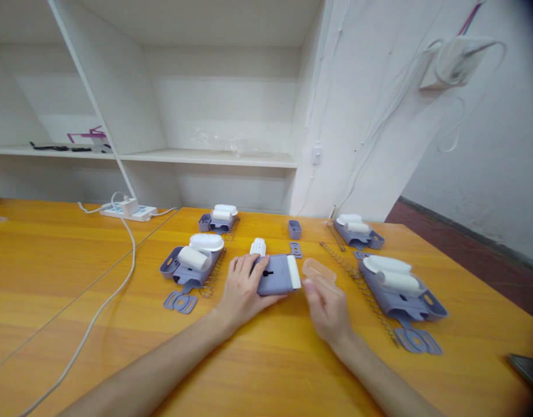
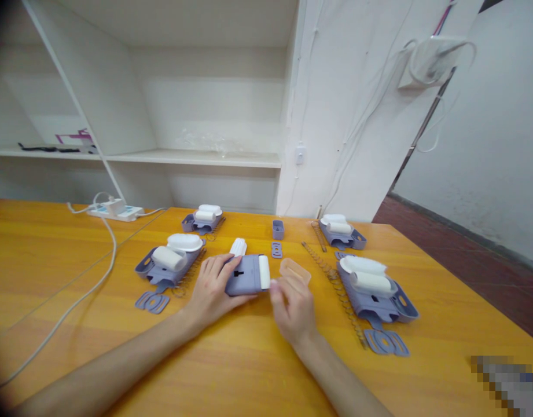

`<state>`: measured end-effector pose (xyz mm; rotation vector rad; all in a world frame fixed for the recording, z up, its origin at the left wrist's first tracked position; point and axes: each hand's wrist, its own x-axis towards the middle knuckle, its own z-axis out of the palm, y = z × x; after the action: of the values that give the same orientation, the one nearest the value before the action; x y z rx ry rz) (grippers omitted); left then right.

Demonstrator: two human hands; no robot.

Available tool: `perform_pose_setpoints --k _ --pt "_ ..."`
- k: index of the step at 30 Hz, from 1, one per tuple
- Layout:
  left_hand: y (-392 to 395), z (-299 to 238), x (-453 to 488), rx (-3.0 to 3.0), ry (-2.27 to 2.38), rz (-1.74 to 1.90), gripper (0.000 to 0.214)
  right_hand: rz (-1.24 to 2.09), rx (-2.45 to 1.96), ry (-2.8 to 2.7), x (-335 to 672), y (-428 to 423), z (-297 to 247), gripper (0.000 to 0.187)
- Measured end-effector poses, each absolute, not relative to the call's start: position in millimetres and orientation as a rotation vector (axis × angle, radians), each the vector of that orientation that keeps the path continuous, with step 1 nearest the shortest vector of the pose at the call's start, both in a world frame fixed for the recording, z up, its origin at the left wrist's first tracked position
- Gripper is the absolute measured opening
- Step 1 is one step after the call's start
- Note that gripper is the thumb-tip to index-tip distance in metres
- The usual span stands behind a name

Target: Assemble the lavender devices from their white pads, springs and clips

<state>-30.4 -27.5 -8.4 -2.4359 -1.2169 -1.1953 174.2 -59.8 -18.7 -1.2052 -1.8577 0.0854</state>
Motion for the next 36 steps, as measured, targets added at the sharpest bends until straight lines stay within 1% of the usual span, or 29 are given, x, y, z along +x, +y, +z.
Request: perform_pose_setpoints --k 2,3,6,11,12,14,17,20,23,26,30,36 --pt "-30 -9 -31 -2.428 -1.172 -1.283 0.072 0.027 -1.253 -1.734 177 -61 -21 0.032" --pt "-30 -10 -30 -2.433 -1.151 -1.31 0.073 0.014 -1.248 -1.71 178 -61 -21 0.033" --pt "-32 -9 -29 -2.466 -1.136 -1.316 0.071 -0.019 -1.208 -1.709 180 -61 -18 0.028" --pt "-28 -8 -28 -2.437 -1.284 -1.324 0.069 -0.17 -1.349 -1.602 180 -54 -14 0.011" --pt "-28 -8 -28 -2.432 -1.303 -1.326 0.069 -0.219 -1.383 -1.579 180 -52 -14 0.015" --pt "-26 -8 -29 -2.428 -1.327 -1.331 0.068 -0.292 -1.462 -1.559 180 -49 -17 0.03" --pt "-25 -9 -29 -2.421 -1.357 -1.334 0.069 -0.313 -1.58 -1.589 180 -45 -24 0.05" --pt "-25 -8 -30 -2.408 -1.369 -1.334 0.069 -0.311 -1.638 -1.634 181 -42 -31 0.059" --pt "-24 -7 -30 -2.408 -1.374 -1.324 0.068 -0.245 -1.666 -1.668 184 -40 -36 0.057" --pt "-24 -6 -30 -2.411 -1.382 -1.313 0.069 -0.074 -1.611 -1.653 186 -37 -36 0.055" --pt "-23 -7 -31 -2.379 -1.377 -1.329 0.07 0.179 -1.399 -1.681 182 -41 -28 0.059" --pt "-19 -12 -32 -2.223 -1.395 -1.388 0.074 0.389 -1.12 -1.824 173 -57 -18 0.067"
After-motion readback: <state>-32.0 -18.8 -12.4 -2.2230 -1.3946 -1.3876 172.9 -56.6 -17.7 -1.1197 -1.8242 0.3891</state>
